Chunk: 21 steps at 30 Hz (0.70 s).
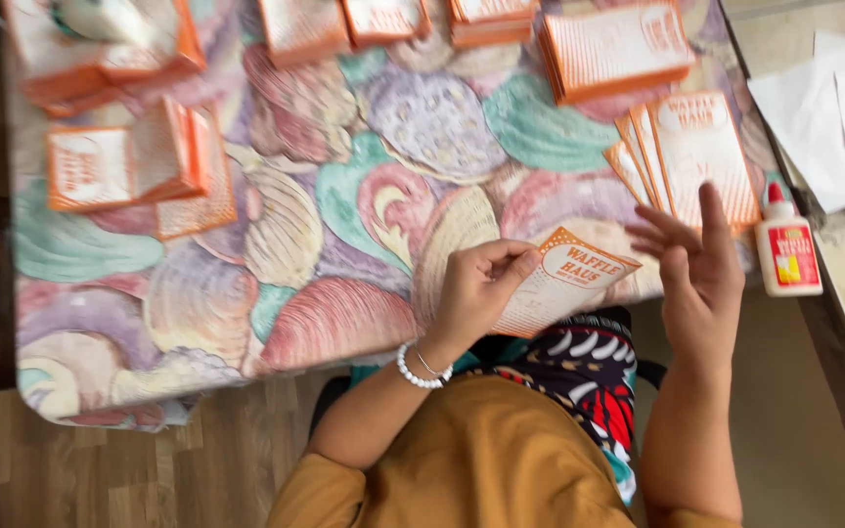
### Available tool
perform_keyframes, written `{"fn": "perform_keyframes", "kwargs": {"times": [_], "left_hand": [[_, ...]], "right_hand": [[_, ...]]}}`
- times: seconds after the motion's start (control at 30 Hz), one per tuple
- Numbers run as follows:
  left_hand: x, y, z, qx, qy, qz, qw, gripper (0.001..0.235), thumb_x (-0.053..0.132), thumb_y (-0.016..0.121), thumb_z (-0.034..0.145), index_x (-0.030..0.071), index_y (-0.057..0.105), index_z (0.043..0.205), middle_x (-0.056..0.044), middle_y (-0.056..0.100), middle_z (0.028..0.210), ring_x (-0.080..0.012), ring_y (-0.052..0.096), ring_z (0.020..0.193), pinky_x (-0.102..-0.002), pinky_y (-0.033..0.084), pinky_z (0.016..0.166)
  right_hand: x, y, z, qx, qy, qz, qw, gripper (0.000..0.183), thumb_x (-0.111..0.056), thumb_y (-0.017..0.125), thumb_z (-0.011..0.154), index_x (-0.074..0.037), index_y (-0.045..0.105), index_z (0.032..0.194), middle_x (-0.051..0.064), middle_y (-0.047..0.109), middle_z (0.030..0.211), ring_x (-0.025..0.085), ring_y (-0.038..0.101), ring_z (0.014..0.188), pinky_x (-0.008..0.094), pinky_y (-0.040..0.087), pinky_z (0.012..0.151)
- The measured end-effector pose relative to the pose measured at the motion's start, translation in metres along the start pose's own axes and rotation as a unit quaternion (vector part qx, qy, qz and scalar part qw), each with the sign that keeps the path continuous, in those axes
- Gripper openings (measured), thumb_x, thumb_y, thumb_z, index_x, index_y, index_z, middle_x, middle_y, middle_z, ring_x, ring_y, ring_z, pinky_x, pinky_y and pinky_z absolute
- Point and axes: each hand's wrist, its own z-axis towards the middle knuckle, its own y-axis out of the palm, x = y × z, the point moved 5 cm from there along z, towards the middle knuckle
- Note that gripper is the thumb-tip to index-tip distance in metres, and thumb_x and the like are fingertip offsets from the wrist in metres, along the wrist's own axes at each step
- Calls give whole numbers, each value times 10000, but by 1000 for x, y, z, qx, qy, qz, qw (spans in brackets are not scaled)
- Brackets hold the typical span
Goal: Folding and gluing paper bags for packaging at a manual assembly station.
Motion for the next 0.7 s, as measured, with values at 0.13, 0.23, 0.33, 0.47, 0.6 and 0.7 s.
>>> {"fn": "perform_keyframes", "kwargs": {"times": [0.13,0.23,0.33,0.47,0.6,0.7], "left_hand": [[11,-8,4,39,2,-52,998,304,295,662,992,11,760,1043,25,649,721,-36,497,643,-189,404,569],[8,-11,5,79,-22,-102,991,259,277,634,1021,45,737,968,80,502,645,-33,355,604,-205,283,536],[10,-16,9,85,-44,-136,986,479,418,505,1036,3,743,1030,-123,778,939,-212,752,810,-282,615,652],[8,-31,18,118,-26,-124,985,261,231,630,986,-8,733,1008,-147,784,871,-230,789,802,-302,682,768],[-9,-4,50,44,-53,-193,979,149,55,770,883,-31,757,1005,-132,770,842,-200,756,740,-237,651,699],[-31,42,84,6,-227,-190,955,120,98,661,1004,-11,711,1009,-150,777,876,-205,759,711,-232,626,588]], "right_hand": [[48,26,-26,49,175,70,981,789,49,480,938,-58,269,1690,42,581,949,96,565,883,230,455,862],[38,65,-30,17,183,200,962,731,8,697,857,-56,381,1512,218,673,1278,254,669,1151,355,533,1011],[51,42,-23,43,190,127,973,780,-77,742,872,-86,399,1572,121,714,1115,74,602,862,222,488,802],[45,-46,37,-18,156,-108,982,544,-52,650,962,-76,479,1478,47,626,1161,114,567,976,256,464,813],[41,-102,115,-94,239,-358,898,561,-51,586,955,-110,552,1512,195,639,1032,318,574,868,465,437,718],[109,-131,142,-67,163,-417,892,768,-89,837,854,-32,557,1567,163,628,961,310,548,814,428,442,790]]}}
